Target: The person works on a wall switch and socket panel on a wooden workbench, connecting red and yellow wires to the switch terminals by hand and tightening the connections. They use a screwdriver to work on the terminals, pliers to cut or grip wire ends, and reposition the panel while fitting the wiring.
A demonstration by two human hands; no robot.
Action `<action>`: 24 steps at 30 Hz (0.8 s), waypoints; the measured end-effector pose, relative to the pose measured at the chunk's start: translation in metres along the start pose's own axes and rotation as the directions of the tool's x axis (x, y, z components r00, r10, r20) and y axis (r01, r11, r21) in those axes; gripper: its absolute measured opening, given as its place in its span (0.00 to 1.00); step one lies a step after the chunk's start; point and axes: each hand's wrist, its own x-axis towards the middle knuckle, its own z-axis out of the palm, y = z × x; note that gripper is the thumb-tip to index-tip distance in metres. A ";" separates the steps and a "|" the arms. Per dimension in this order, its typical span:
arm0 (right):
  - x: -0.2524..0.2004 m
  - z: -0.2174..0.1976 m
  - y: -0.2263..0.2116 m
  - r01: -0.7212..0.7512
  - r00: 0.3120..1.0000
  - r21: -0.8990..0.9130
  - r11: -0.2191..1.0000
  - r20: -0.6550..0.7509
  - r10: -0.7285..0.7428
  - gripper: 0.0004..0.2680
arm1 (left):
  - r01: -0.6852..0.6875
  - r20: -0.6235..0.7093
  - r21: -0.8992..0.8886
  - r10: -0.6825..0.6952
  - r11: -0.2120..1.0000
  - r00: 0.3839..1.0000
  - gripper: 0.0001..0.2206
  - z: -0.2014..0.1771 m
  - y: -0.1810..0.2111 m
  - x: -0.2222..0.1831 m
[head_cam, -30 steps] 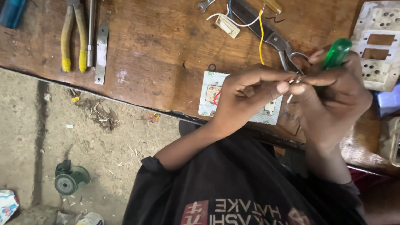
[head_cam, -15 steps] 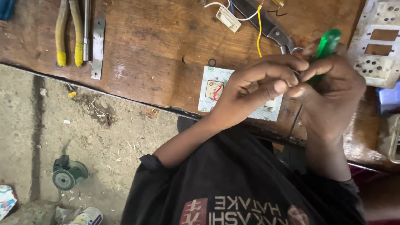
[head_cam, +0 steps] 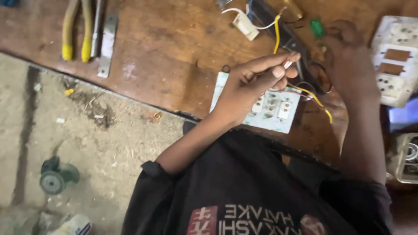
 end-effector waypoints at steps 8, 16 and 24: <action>0.028 -0.082 -0.098 0.239 0.957 0.098 0.966 -0.190 -0.218 0.10 | -0.011 0.024 0.154 0.008 0.988 1.000 0.13 -0.001 0.005 0.004; 0.030 -0.072 -0.087 0.442 0.883 0.080 0.893 -0.210 -0.419 0.09 | -0.081 0.065 0.264 0.066 0.961 0.996 0.08 0.014 0.021 -0.002; 0.022 -0.053 -0.075 0.521 0.819 -0.274 0.809 -0.109 -0.564 0.03 | -0.284 0.122 0.788 0.314 0.547 0.941 0.06 0.027 0.034 -0.009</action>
